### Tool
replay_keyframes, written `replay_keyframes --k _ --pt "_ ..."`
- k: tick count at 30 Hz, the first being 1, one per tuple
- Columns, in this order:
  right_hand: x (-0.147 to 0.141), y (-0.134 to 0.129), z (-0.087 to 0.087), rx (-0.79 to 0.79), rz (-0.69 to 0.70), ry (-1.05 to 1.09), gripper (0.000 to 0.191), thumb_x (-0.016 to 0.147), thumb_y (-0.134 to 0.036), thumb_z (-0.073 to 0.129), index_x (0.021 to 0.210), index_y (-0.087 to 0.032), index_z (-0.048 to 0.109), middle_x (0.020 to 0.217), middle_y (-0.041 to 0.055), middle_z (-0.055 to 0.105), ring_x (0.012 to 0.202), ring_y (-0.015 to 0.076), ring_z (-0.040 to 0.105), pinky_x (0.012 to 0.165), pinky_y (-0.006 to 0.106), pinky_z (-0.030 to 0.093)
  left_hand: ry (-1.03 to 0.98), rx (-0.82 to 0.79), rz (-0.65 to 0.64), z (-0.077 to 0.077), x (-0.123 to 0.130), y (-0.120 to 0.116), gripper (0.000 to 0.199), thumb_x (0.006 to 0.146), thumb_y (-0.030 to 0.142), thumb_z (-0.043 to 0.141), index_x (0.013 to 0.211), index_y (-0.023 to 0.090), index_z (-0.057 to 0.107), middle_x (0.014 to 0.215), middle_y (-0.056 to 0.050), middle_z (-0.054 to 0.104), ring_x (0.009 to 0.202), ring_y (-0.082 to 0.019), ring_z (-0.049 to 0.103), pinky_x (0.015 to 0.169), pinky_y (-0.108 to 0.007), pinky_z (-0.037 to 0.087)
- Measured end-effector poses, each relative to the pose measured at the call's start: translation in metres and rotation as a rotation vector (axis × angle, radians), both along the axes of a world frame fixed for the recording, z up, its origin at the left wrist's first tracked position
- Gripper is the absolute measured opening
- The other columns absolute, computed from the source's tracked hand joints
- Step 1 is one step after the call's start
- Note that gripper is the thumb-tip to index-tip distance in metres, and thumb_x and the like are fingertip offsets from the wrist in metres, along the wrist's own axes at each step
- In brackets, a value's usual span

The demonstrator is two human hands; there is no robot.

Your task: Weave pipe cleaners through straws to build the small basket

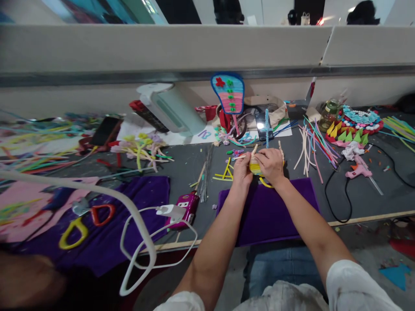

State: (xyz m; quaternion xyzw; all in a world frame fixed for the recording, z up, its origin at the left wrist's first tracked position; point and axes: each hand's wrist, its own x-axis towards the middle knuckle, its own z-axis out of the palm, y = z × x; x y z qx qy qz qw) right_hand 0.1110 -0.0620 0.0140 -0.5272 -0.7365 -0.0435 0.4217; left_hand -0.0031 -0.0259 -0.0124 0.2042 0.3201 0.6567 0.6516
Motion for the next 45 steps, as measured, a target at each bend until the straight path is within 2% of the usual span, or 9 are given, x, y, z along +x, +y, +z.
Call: replay_keyframes --k 6,11,18,24,29,34,37,43,45 --pt "-0.003 0.002 0.0 -0.021 -0.007 0.154 0.019 0.093 -0.031 0.056 0.083 -0.023 0.07 0.089 0.0034 0.071 0.087 0.0194 0.058 0.084 0.035 0.039 0.029 0.029 0.083 0.01 0.006 -0.007 0.056 0.041 0.035 0.094 0.079 0.015 0.057 0.064 0.004 0.065 0.053 -0.008 0.06 0.058 -0.021 0.046" --pt "-0.008 -0.004 0.011 -0.01 -0.011 0.385 0.009 0.088 -0.027 0.061 0.083 -0.022 0.067 0.089 0.0036 0.066 0.087 0.0195 0.057 0.084 0.034 0.043 0.131 0.167 0.188 0.025 0.007 -0.016 0.061 0.047 0.032 0.092 0.087 0.019 0.049 0.07 0.002 0.07 0.058 -0.011 0.065 0.063 -0.021 0.048" --pt "-0.009 -0.003 0.015 -0.138 0.17 0.732 0.013 0.083 -0.028 0.062 0.092 -0.019 0.062 0.092 0.0016 0.06 0.065 0.0114 0.051 0.064 0.026 0.045 0.293 0.285 0.256 0.036 0.006 -0.024 0.045 0.057 0.032 0.087 0.075 0.019 0.048 0.068 0.001 0.069 0.058 -0.011 0.063 0.06 -0.021 0.048" --pt "-0.01 -0.004 0.015 -0.153 0.19 0.777 0.012 0.082 -0.03 0.062 0.086 -0.019 0.061 0.084 -0.0001 0.061 0.064 0.0111 0.053 0.062 0.024 0.044 0.516 0.332 0.368 0.033 0.007 -0.026 0.02 0.068 0.03 0.079 0.072 0.017 0.064 0.067 0.001 0.064 0.06 -0.01 0.057 0.06 -0.021 0.046" --pt "-0.012 -0.002 0.007 -0.185 0.189 0.782 0.012 0.084 -0.03 0.058 0.091 -0.02 0.059 0.078 -0.0008 0.063 0.065 0.0121 0.056 0.063 0.025 0.046 0.817 0.525 0.484 0.035 0.004 -0.029 0.011 0.078 0.028 0.072 0.072 0.019 0.071 0.073 -0.001 0.065 0.073 -0.014 0.06 0.069 -0.026 0.047" --pt "-0.01 -0.001 0.004 -0.174 0.145 0.738 0.013 0.084 -0.03 0.057 0.092 -0.02 0.06 0.08 0.0004 0.065 0.066 0.0132 0.057 0.066 0.026 0.047 0.979 0.623 0.421 0.036 0.003 -0.033 0.014 0.087 0.028 0.063 0.083 0.02 0.074 0.083 -0.004 0.068 0.08 -0.017 0.062 0.075 -0.029 0.047" --pt "-0.009 -0.001 0.005 -0.166 0.134 0.693 0.013 0.084 -0.029 0.056 0.092 -0.02 0.061 0.082 0.0012 0.066 0.069 0.0144 0.059 0.068 0.027 0.048 0.956 0.594 0.341 0.034 0.002 -0.031 0.016 0.086 0.03 0.062 0.082 0.02 0.074 0.085 -0.005 0.068 0.083 -0.018 0.062 0.077 -0.029 0.047" --pt "-0.006 -0.003 0.011 -0.161 0.159 0.579 0.014 0.084 -0.026 0.055 0.095 -0.021 0.063 0.088 0.0029 0.068 0.076 0.0165 0.061 0.074 0.029 0.05 0.481 0.27 -0.014 0.029 -0.009 -0.017 0.034 0.063 0.041 0.083 0.084 0.017 0.072 0.072 -0.002 0.067 0.064 -0.013 0.06 0.062 -0.024 0.048" --pt "-0.005 -0.003 0.012 -0.158 0.172 0.544 0.014 0.084 -0.024 0.054 0.094 -0.022 0.063 0.089 0.0029 0.068 0.078 0.0169 0.062 0.076 0.03 0.05 0.395 0.194 -0.064 0.03 -0.011 -0.015 0.042 0.055 0.039 0.088 0.087 0.018 0.07 0.069 0.0 0.067 0.058 -0.011 0.058 0.056 -0.021 0.045"
